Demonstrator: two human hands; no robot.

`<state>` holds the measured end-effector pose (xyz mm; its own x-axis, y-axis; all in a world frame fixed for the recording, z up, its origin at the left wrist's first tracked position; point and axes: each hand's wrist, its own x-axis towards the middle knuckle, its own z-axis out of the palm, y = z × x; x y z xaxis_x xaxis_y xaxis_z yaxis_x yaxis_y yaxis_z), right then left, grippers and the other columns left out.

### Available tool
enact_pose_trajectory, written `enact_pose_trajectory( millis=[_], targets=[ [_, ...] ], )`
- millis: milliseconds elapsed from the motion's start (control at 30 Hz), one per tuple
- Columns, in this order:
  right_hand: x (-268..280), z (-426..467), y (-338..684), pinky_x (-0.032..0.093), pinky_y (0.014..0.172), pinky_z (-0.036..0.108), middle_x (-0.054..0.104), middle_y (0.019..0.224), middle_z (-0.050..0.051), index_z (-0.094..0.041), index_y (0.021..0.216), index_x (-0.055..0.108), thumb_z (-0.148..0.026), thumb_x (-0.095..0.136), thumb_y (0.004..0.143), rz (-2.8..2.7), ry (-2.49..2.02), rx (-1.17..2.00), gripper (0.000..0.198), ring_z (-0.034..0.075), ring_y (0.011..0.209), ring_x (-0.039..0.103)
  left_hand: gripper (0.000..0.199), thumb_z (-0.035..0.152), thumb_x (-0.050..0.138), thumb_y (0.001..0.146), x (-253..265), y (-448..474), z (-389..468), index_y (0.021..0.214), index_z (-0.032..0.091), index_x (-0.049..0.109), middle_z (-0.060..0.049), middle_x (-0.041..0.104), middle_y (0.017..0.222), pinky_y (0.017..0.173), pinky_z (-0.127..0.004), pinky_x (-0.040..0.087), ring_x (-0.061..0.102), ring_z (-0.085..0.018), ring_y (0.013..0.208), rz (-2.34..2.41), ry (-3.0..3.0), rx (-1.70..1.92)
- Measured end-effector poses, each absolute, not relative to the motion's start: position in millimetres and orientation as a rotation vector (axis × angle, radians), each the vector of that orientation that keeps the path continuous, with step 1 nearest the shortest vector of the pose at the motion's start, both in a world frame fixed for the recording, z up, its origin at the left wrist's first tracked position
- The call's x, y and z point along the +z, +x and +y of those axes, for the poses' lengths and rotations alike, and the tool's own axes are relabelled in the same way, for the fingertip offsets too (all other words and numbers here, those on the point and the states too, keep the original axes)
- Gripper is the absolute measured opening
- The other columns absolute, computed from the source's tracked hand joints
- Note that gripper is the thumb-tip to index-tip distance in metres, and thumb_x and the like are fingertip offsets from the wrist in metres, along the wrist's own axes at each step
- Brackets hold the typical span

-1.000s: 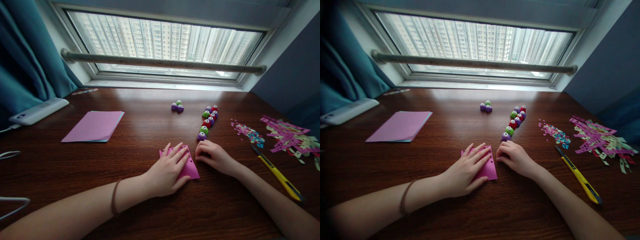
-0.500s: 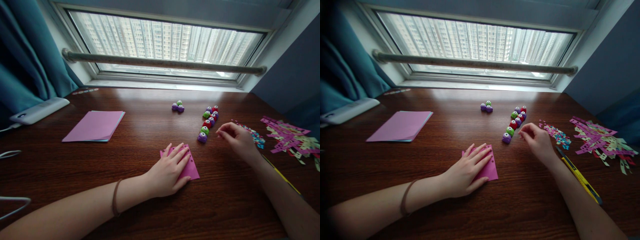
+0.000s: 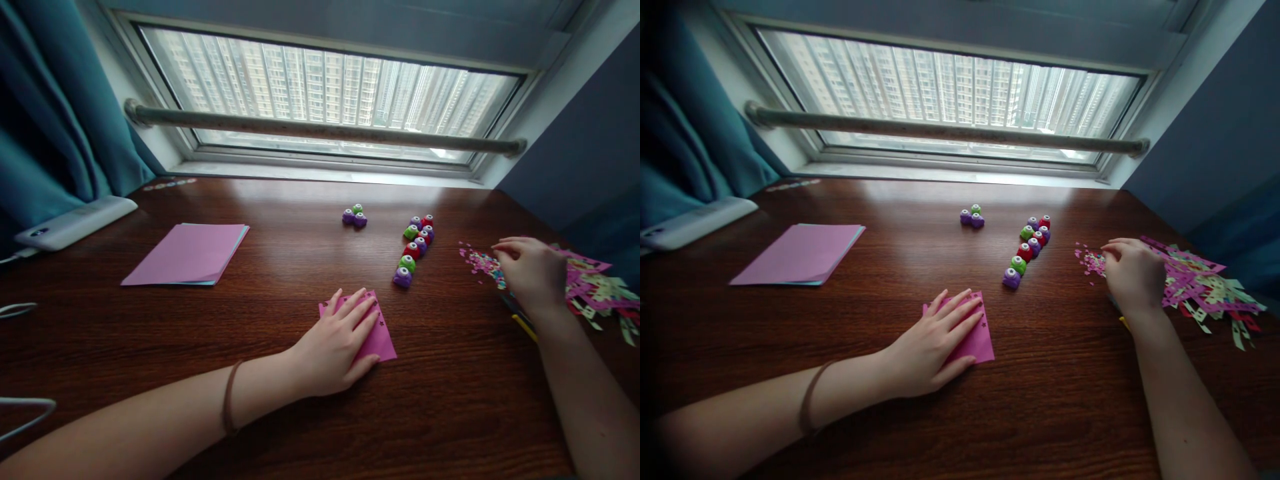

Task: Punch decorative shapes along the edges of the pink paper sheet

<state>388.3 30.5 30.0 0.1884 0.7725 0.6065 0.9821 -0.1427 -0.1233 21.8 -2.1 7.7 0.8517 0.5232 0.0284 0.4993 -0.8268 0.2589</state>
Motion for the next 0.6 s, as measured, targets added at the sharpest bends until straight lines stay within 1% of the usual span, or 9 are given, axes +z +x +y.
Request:
enact_pose_trajectory(
  millis=[67,133,200,233,267,333,367,467,600],
  targets=[
    [31.3,29.6,378.1,0.045,0.078,0.034,0.066,0.091,0.009,-0.014,0.081,0.069,-0.019,0.059,0.078,-1.606,-1.89,-0.52,0.012,0.024,0.084,0.061,0.064,0.043,0.043,0.088,7.3,21.3,-1.9,0.14,0.01,0.024,-0.016,0.023,0.146,0.108,-0.057,0.013,0.011,-0.031,0.137,0.776,2.782,0.151],
    [32.1,27.9,361.4,0.047,0.071,0.032,0.066,0.088,0.006,-0.017,0.084,0.069,-0.025,0.06,0.078,-1.576,-1.781,-0.355,0.013,0.02,0.076,0.061,0.064,0.042,0.043,0.088,6.8,21.1,-1.5,0.14,0.011,0.024,-0.016,0.023,0.146,0.108,-0.057,0.013,0.012,-0.031,0.137,0.774,2.777,0.167],
    [31.4,25.1,340.1,0.048,0.065,0.029,0.066,0.083,0.004,-0.018,0.09,0.068,-0.032,0.059,0.08,-1.63,-1.683,0.024,0.019,0.017,0.069,0.061,0.064,0.042,0.044,0.088,6.4,21.2,-1.2,0.14,0.011,0.023,-0.016,0.024,0.146,0.108,-0.057,0.014,0.012,-0.031,0.136,0.774,2.774,0.187],
    [30.0,23.6,329.0,0.048,0.064,0.027,0.066,0.081,0.003,-0.018,0.093,0.067,-0.034,0.058,0.082,-1.717,-1.618,0.252,0.022,0.016,0.069,0.061,0.064,0.042,0.044,0.088,6.3,21.2,-1.3,0.14,0.011,0.023,-0.016,0.024,0.145,0.108,-0.057,0.014,0.012,-0.031,0.136,0.773,2.774,0.196],
    [27.8,22.2,318.5,0.049,0.065,0.027,0.066,0.083,0.004,-0.018,0.096,0.067,-0.035,0.055,0.084,-1.856,-1.553,0.468,0.024,0.017,0.073,0.062,0.064,0.041,0.044,0.088,6.2,21.3,-1.4,0.14,0.011,0.022,-0.016,0.024,0.145,0.108,-0.057,0.014,0.012,-0.031,0.136,0.771,2.774,0.202],
    [20.8,20.7,301.7,0.049,0.073,0.028,0.066,0.089,0.005,-0.018,0.096,0.066,-0.035,0.05,0.087,-2.041,-1.421,0.658,0.024,0.017,0.081,0.061,0.064,0.041,0.045,0.088,6.3,21.4,-1.8,0.14,0.011,0.023,-0.016,0.024,0.145,0.107,-0.058,0.014,0.012,-0.032,0.136,0.769,2.775,0.208],
    [16.1,20.8,296.1,0.049,0.077,0.03,0.065,0.092,0.005,-0.018,0.097,0.066,-0.034,0.049,0.088,-2.112,-1.363,0.663,0.025,0.018,0.084,0.061,0.064,0.041,0.045,0.088,6.4,21.4,-2.0,0.14,0.011,0.023,-0.017,0.024,0.145,0.107,-0.058,0.014,0.012,-0.032,0.136,0.768,2.776,0.212],
    [0.8,23.8,289.8,0.047,0.086,0.035,0.06,0.104,0.008,-0.02,0.106,0.064,-0.032,0.049,0.088,-2.218,-1.264,0.508,0.026,0.02,0.096,0.056,0.064,0.041,0.046,0.087,6.6,21.3,-2.3,0.14,0.011,0.024,-0.017,0.025,0.145,0.107,-0.058,0.015,0.013,-0.032,0.136,0.768,2.771,0.234],
    [-12.9,28.8,291.9,0.041,0.098,0.04,0.051,0.118,0.01,-0.022,0.119,0.056,-0.032,0.05,0.088,-2.252,-1.296,0.355,0.034,0.023,0.112,0.047,0.064,0.04,0.046,0.088,7.4,21.5,-2.3,0.14,0.011,0.024,-0.017,0.025,0.145,0.107,-0.058,0.015,0.012,-0.032,0.136,0.771,2.77,0.22]
  ],
)
